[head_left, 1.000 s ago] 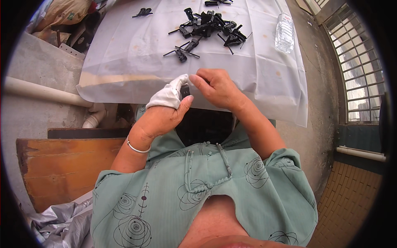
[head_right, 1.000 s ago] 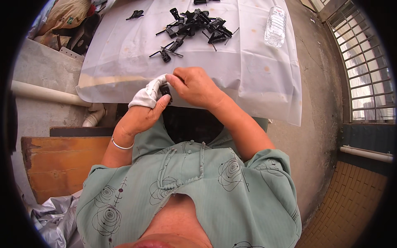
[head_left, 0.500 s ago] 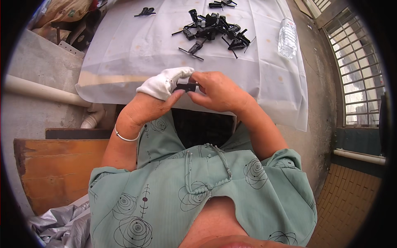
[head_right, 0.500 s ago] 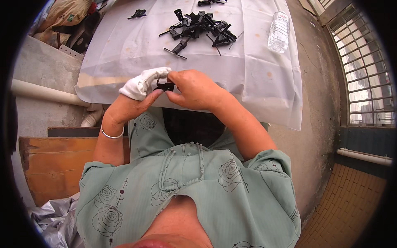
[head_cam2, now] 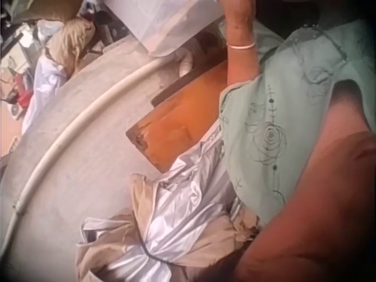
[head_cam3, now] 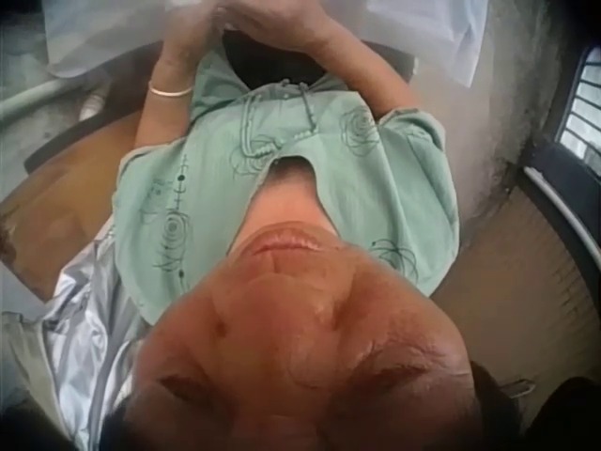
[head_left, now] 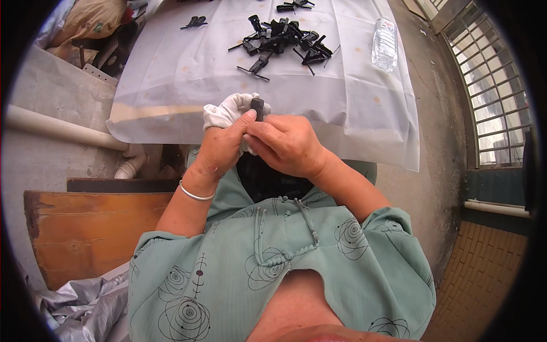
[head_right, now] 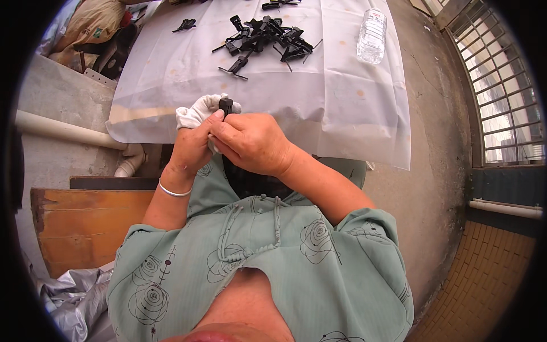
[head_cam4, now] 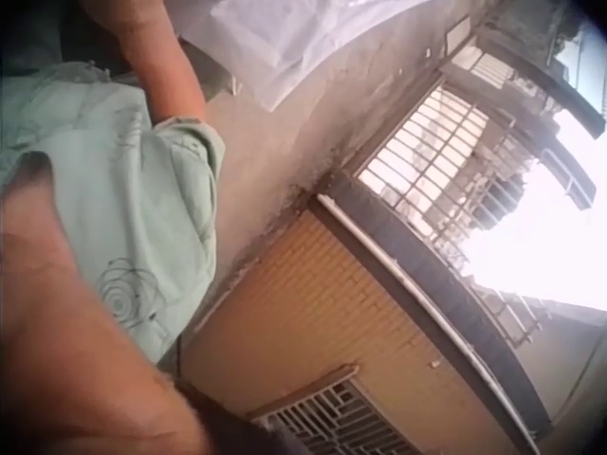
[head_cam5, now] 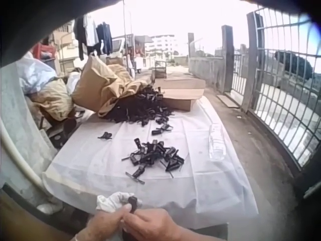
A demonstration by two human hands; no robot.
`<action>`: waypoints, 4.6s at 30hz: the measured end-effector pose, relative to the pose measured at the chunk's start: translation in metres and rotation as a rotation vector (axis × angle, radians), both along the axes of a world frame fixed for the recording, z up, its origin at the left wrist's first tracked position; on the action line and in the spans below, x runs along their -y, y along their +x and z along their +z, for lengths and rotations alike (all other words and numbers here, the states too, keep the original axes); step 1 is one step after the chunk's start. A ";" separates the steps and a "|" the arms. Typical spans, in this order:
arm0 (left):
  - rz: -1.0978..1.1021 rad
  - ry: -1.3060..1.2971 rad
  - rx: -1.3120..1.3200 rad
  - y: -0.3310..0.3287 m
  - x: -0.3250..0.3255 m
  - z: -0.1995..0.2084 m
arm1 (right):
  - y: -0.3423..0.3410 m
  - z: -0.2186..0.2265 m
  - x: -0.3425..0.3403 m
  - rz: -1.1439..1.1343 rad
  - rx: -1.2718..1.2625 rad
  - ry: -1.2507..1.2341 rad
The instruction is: Assembling small black plastic components by hand on a table.
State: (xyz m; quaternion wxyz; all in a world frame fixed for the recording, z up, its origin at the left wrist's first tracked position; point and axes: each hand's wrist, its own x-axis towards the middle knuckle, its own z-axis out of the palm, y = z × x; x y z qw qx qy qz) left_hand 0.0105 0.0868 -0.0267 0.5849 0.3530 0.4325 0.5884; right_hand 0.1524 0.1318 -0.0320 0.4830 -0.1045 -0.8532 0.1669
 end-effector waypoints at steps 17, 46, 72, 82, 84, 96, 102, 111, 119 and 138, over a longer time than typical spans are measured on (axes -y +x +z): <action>-0.007 0.087 -0.423 0.009 0.010 0.014 | 0.016 -0.005 -0.014 0.067 0.086 -0.799; -0.136 0.039 -0.439 0.008 0.009 0.021 | 0.017 -0.003 -0.015 0.084 -0.112 -0.672; 0.070 0.326 -0.912 0.008 -0.001 0.009 | -0.003 -0.011 -0.016 0.188 0.031 -0.886; -0.030 0.318 -0.964 -0.016 0.008 0.008 | 0.003 -0.008 -0.049 -0.128 0.331 -0.615; -0.059 0.536 -1.341 -0.024 -0.003 0.013 | -0.006 -0.014 -0.067 -0.330 0.324 -0.438; -0.027 -0.198 0.331 -0.029 -0.019 -0.011 | 0.009 -0.020 -0.037 0.006 0.005 -0.475; -0.007 0.011 0.289 0.000 -0.022 -0.002 | 0.019 -0.002 -0.021 -0.062 0.020 -0.477; -0.080 0.046 -0.236 0.011 -0.008 0.009 | 0.011 -0.007 -0.033 0.008 0.000 -0.936; 0.041 0.075 -0.429 0.023 -0.008 0.007 | 0.017 -0.009 -0.026 0.012 0.060 -0.705; 0.044 0.092 -0.320 0.012 -0.017 0.004 | 0.034 0.000 -0.030 -0.175 0.299 -0.604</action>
